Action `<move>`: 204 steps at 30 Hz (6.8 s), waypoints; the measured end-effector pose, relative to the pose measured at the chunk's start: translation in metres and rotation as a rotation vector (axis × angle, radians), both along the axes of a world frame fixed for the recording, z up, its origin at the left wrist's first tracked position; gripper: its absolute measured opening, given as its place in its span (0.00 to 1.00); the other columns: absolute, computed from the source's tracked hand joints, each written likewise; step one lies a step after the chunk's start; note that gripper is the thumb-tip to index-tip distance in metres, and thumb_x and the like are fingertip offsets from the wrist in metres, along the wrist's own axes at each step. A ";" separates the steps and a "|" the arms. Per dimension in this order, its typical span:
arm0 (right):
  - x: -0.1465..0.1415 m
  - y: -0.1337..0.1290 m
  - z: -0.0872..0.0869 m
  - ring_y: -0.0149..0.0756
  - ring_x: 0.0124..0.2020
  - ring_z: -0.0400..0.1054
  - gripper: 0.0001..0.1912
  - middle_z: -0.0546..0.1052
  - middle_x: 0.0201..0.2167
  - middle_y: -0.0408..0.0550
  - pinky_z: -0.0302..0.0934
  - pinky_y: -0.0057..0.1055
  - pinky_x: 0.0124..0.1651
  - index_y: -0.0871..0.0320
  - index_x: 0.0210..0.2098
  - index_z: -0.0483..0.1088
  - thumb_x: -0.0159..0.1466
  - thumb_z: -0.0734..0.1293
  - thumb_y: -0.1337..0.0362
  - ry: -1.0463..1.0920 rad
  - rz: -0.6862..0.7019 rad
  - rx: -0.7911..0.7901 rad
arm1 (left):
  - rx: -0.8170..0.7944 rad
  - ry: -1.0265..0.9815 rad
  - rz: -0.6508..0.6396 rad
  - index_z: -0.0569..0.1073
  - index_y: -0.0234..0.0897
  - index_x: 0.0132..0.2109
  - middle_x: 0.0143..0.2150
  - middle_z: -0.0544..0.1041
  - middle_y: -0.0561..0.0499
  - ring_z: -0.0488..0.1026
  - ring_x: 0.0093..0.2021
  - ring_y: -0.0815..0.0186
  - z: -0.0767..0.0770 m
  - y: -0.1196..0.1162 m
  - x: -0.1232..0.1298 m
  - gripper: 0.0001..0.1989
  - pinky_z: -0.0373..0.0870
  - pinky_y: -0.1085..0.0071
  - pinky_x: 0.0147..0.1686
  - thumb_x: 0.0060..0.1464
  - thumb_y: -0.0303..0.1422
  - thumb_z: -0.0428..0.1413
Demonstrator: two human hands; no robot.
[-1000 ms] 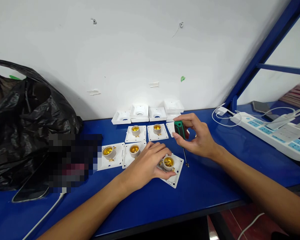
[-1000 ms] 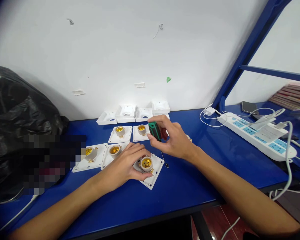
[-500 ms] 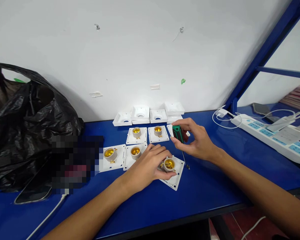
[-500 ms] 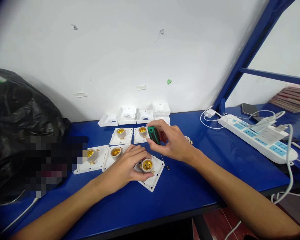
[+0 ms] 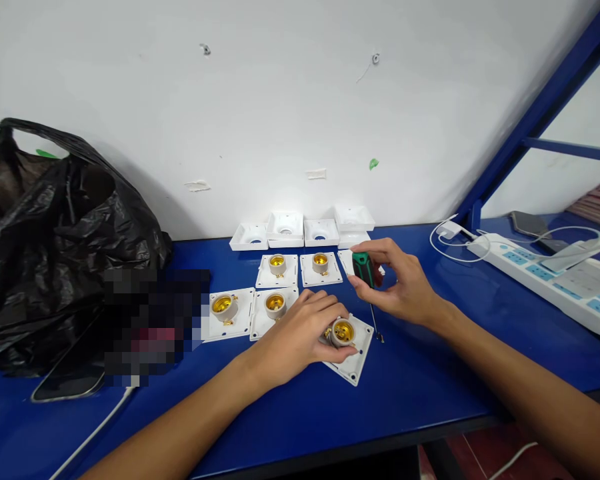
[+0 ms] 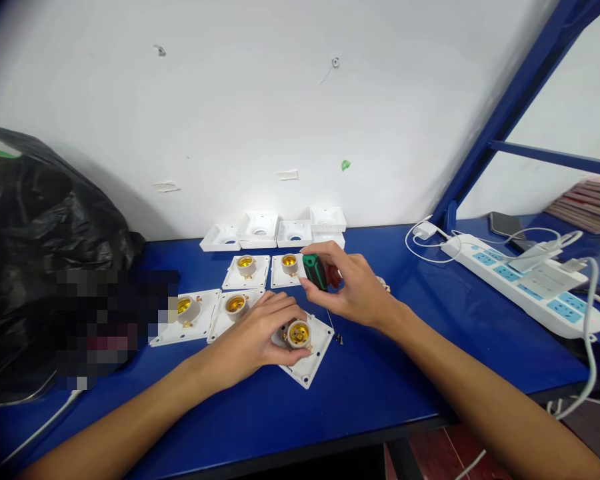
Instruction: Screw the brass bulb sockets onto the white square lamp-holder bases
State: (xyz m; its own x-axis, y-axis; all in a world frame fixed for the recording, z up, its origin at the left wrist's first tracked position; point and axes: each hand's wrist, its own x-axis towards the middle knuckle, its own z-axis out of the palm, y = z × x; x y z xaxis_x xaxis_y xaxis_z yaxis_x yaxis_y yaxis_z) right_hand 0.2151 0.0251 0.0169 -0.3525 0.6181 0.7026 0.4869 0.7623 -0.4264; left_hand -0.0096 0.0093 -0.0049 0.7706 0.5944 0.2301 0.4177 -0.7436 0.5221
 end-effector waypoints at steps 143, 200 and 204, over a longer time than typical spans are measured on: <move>-0.021 -0.021 -0.018 0.31 0.27 0.72 0.36 0.71 0.42 0.43 0.73 0.33 0.26 0.45 0.65 0.63 0.61 0.76 0.69 0.321 0.057 0.305 | 0.239 -0.105 0.017 0.82 0.35 0.35 0.40 0.76 0.48 0.70 0.37 0.63 0.001 -0.012 -0.006 0.14 0.70 0.67 0.37 0.58 0.43 0.66; -0.018 -0.019 -0.022 0.33 0.29 0.74 0.36 0.72 0.48 0.46 0.76 0.37 0.28 0.45 0.64 0.63 0.61 0.76 0.68 0.336 0.085 0.252 | 0.117 0.032 0.104 0.75 0.36 0.44 0.37 0.77 0.51 0.72 0.33 0.61 -0.014 -0.003 0.006 0.18 0.65 0.64 0.38 0.52 0.38 0.70; -0.017 -0.020 -0.022 0.34 0.29 0.75 0.36 0.72 0.49 0.47 0.77 0.39 0.30 0.44 0.65 0.62 0.62 0.76 0.68 0.320 0.093 0.234 | 0.115 0.026 0.112 0.75 0.36 0.45 0.37 0.77 0.52 0.73 0.33 0.62 -0.013 -0.005 0.006 0.16 0.67 0.63 0.40 0.53 0.38 0.68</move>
